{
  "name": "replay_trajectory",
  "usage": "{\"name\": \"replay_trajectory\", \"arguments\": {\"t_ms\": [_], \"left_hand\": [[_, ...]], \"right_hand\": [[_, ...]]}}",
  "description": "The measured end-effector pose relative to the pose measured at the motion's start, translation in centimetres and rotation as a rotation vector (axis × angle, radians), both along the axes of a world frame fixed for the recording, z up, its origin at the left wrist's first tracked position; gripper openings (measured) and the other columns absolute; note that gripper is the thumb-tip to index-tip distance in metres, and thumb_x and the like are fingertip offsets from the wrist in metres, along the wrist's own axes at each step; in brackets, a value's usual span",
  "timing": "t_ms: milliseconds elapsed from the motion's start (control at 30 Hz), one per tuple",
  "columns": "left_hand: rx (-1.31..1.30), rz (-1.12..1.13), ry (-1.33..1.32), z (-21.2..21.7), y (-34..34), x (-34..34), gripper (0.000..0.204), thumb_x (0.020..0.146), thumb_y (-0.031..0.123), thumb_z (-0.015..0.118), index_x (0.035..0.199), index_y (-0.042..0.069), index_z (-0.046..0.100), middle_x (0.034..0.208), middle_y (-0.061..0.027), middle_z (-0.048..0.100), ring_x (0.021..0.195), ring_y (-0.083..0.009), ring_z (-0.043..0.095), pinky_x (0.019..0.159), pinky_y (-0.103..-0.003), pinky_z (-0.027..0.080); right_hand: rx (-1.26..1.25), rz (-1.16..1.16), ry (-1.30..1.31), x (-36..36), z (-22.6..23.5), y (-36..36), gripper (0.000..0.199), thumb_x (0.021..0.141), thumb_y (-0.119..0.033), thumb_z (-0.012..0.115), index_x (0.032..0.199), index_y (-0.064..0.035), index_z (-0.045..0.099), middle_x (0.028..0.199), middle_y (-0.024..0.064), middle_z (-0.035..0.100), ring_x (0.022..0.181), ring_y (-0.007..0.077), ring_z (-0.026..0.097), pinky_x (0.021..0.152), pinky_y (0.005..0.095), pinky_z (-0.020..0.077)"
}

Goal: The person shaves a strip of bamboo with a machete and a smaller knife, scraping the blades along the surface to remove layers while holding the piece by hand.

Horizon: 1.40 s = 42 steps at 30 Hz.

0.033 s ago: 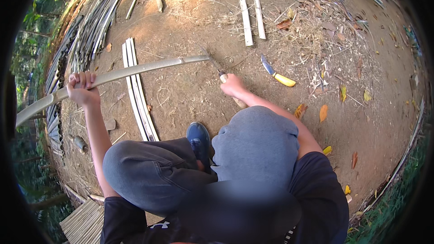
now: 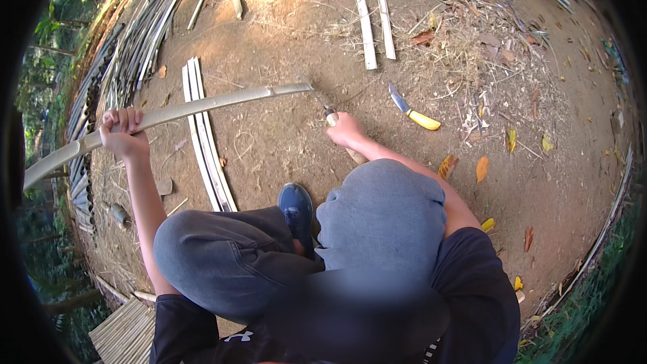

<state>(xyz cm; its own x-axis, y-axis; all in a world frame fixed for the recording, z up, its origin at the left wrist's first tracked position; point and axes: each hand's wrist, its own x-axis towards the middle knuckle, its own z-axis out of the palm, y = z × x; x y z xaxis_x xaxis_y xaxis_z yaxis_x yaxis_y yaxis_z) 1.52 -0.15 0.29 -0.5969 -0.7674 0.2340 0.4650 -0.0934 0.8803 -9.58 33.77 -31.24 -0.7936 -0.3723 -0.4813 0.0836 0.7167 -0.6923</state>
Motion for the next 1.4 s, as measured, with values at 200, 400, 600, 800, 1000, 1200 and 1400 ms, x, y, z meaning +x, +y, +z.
{"name": "replay_trajectory", "arguments": {"t_ms": [200, 400, 600, 800, 1000, 1200, 1400], "left_hand": [[0.028, -0.013, -0.005, 0.0, 0.0, -0.1, 0.015, 0.086, 0.015, 0.032, 0.073, 0.012, 0.038, 0.055, 0.0009, 0.025, 0.05, -0.0126, 0.023, 0.054, -0.031, 0.029], [0.017, -0.025, -0.001, -0.1, -0.4, 0.7, 0.013, 0.085, 0.015, 0.034, 0.073, 0.012, 0.039, 0.056, 0.0004, 0.025, 0.05, -0.0128, 0.024, 0.055, -0.032, 0.03], [0.044, 0.008, -0.001, 0.1, -0.1, 0.0, 0.014, 0.084, 0.016, 0.035, 0.072, 0.011, 0.039, 0.055, 0.0003, 0.025, 0.05, -0.0133, 0.025, 0.055, -0.032, 0.03], [0.045, 0.081, -0.022, 0.1, 0.3, 0.0, 0.015, 0.086, 0.015, 0.035, 0.071, 0.012, 0.039, 0.055, 0.0004, 0.025, 0.05, -0.013, 0.023, 0.053, -0.031, 0.028], [0.043, 0.091, -0.035, 0.2, 0.8, -0.3, 0.017, 0.087, 0.015, 0.034, 0.071, 0.012, 0.038, 0.055, 0.0007, 0.025, 0.05, -0.013, 0.023, 0.053, -0.031, 0.028], [0.018, 0.089, -0.034, -0.1, -0.3, -0.1, 0.018, 0.089, 0.017, 0.031, 0.072, 0.012, 0.037, 0.056, 0.0003, 0.025, 0.051, -0.0135, 0.024, 0.054, -0.031, 0.03], [0.036, 0.105, -0.051, -0.5, -1.1, 0.2, 0.018, 0.089, 0.015, 0.033, 0.072, 0.012, 0.038, 0.058, -0.0004, 0.026, 0.053, -0.0145, 0.025, 0.058, -0.033, 0.032]], "right_hand": [[0.025, -0.024, 0.042, 0.0, -2.6, 1.8, 0.018, 0.077, -0.015, 0.061, 0.092, -0.0056, 0.063, 0.085, 0.0167, 0.068, 0.081, 0.0359, 0.067, 0.072, 0.0463, 0.0498], [-0.027, 0.024, -0.02, 0.7, 1.6, 0.4, 0.022, 0.078, -0.016, 0.062, 0.098, -0.0051, 0.062, 0.087, 0.0177, 0.069, 0.084, 0.037, 0.068, 0.073, 0.0461, 0.0506], [-0.097, 0.032, 0.161, 2.9, -0.1, 0.5, 0.026, 0.079, -0.016, 0.063, 0.102, -0.0047, 0.061, 0.09, 0.019, 0.069, 0.086, 0.0379, 0.068, 0.074, 0.0468, 0.0516], [-0.022, 0.017, -0.017, -0.3, 1.2, -1.2, 0.02, 0.079, -0.014, 0.061, 0.096, -0.0043, 0.061, 0.09, 0.0172, 0.069, 0.087, 0.0358, 0.068, 0.072, 0.0458, 0.0508], [-0.093, 0.006, 0.038, 1.1, 0.0, -0.8, 0.016, 0.079, -0.011, 0.06, 0.093, -0.0033, 0.059, 0.081, 0.0159, 0.066, 0.082, 0.0338, 0.068, 0.069, 0.0452, 0.0503], [-0.007, -0.014, -0.045, -0.3, 0.1, -1.2, 0.021, 0.078, -0.012, 0.061, 0.096, -0.0036, 0.06, 0.086, 0.0191, 0.068, 0.083, 0.0365, 0.068, 0.073, 0.0463, 0.0516], [0.044, 0.012, 0.003, 2.2, 2.2, 0.3, 0.024, 0.08, -0.013, 0.061, 0.102, -0.0044, 0.061, 0.092, 0.0178, 0.069, 0.088, 0.0343, 0.069, 0.076, 0.0451, 0.0524]]}}
